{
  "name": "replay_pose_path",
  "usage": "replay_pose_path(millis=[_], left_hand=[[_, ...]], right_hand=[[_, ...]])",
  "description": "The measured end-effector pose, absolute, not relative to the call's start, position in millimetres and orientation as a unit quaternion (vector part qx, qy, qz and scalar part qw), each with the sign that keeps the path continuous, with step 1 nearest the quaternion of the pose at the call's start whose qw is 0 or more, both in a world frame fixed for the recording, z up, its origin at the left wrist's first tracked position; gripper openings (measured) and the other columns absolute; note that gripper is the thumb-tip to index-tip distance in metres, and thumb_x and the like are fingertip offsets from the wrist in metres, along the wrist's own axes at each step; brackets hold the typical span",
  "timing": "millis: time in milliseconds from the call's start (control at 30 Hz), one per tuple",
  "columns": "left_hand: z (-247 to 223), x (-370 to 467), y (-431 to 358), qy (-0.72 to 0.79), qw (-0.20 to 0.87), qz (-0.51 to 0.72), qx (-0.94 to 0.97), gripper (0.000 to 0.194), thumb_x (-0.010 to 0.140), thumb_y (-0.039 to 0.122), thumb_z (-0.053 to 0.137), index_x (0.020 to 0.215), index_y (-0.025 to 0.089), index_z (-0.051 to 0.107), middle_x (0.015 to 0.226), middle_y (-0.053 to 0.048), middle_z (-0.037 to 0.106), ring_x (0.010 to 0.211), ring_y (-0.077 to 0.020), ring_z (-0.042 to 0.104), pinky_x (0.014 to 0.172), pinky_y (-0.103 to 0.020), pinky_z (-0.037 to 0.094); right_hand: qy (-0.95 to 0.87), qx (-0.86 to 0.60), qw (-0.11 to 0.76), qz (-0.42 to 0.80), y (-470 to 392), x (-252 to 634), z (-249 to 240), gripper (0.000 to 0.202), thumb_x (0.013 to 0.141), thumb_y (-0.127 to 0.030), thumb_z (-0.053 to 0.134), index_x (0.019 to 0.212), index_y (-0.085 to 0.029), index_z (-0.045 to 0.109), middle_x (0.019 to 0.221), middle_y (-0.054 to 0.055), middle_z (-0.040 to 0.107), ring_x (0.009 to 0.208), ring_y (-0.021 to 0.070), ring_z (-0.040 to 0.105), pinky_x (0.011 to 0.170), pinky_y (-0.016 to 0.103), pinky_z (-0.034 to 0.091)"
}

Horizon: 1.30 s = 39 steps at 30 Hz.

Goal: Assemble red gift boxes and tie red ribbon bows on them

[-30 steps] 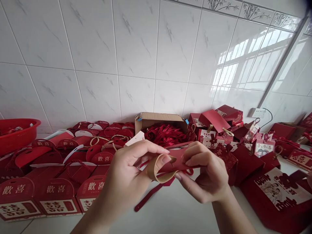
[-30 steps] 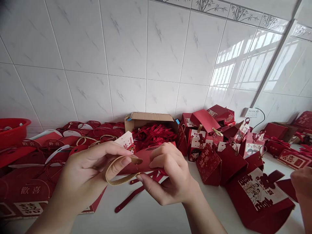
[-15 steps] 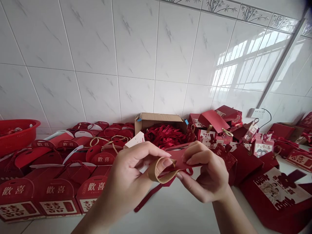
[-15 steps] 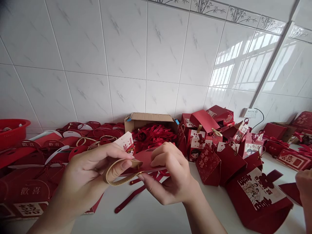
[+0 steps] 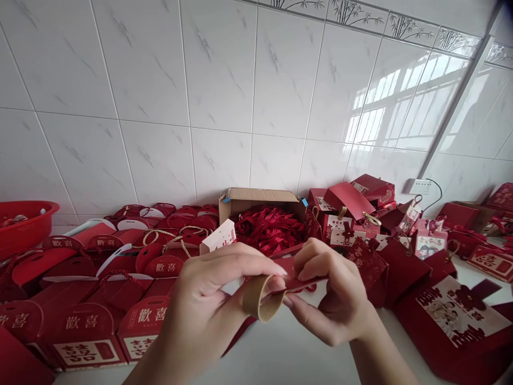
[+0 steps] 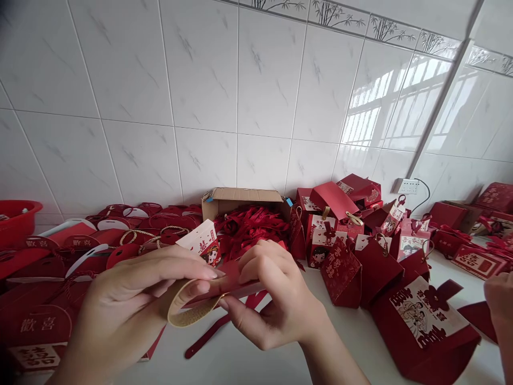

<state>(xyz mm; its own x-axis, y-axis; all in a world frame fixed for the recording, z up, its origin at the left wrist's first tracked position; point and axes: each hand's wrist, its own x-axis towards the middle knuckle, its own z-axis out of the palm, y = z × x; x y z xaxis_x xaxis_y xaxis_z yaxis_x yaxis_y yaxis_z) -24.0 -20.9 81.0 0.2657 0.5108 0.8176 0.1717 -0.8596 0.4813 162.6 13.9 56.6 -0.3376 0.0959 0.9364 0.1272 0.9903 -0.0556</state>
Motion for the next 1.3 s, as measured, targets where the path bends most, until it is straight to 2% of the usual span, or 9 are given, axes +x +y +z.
replay_pose_path(millis=[233,467,600,867,1100,1300], left_hand=[[81.4,-25.1,-19.6,0.289,0.089,0.593,0.746,0.014,0.081,0.012,0.067,0.083,0.025,0.069,0.072,0.006,0.068,0.061,-0.0057,0.062,0.057,-0.010,0.050],[77.0,-21.1,-19.4,0.274,0.235,0.572,0.736,0.008,0.085,0.016,0.065,0.084,0.024,0.064,0.072,0.006,0.068,0.059,-0.0067,0.065,0.053,-0.010,0.051],[76.8,-21.9,-20.5,0.260,0.268,0.560,0.739,0.009,0.084,0.015,0.066,0.083,0.024,0.064,0.070,0.007,0.068,0.059,-0.0057,0.064,0.054,-0.008,0.050],[78.1,-21.7,-20.8,0.263,0.250,0.559,0.745,0.010,0.083,0.013,0.066,0.083,0.023,0.065,0.067,0.008,0.067,0.055,-0.0036,0.062,0.051,-0.005,0.047],[75.5,-23.9,-21.3,0.263,0.236,0.556,0.752,0.011,0.084,0.013,0.065,0.085,0.024,0.064,0.073,0.006,0.068,0.062,-0.0056,0.063,0.055,-0.009,0.050],[77.6,-21.6,-21.4,0.269,0.219,0.561,0.752,0.010,0.084,0.014,0.066,0.084,0.024,0.064,0.072,0.007,0.067,0.059,-0.0050,0.062,0.054,-0.008,0.049]], right_hand=[[-0.818,-0.068,0.571,-0.002,13.8,160.9,55.8,0.023,0.075,-0.012,0.064,0.086,-0.019,0.045,0.073,0.001,0.050,0.062,0.0122,0.045,0.052,0.026,0.038],[-0.787,-0.086,0.606,0.076,10.9,161.9,53.1,0.028,0.072,-0.008,0.066,0.088,-0.017,0.045,0.076,0.002,0.049,0.067,0.0128,0.048,0.055,0.025,0.041],[-0.782,-0.090,0.611,0.085,10.4,162.2,53.6,0.028,0.072,-0.007,0.066,0.088,-0.017,0.046,0.076,0.002,0.049,0.067,0.0126,0.048,0.055,0.025,0.040],[-0.779,-0.084,0.616,0.081,9.9,161.5,52.5,0.029,0.071,-0.006,0.066,0.088,-0.017,0.046,0.075,0.003,0.051,0.067,0.0136,0.049,0.056,0.026,0.041],[-0.775,-0.083,0.622,0.073,8.1,160.8,54.2,0.028,0.071,-0.006,0.066,0.089,-0.016,0.046,0.075,0.002,0.049,0.067,0.0134,0.049,0.056,0.027,0.040],[-0.782,-0.090,0.612,0.073,7.2,162.3,53.9,0.027,0.072,-0.006,0.065,0.089,-0.016,0.046,0.076,0.002,0.049,0.067,0.0127,0.049,0.055,0.026,0.041]])
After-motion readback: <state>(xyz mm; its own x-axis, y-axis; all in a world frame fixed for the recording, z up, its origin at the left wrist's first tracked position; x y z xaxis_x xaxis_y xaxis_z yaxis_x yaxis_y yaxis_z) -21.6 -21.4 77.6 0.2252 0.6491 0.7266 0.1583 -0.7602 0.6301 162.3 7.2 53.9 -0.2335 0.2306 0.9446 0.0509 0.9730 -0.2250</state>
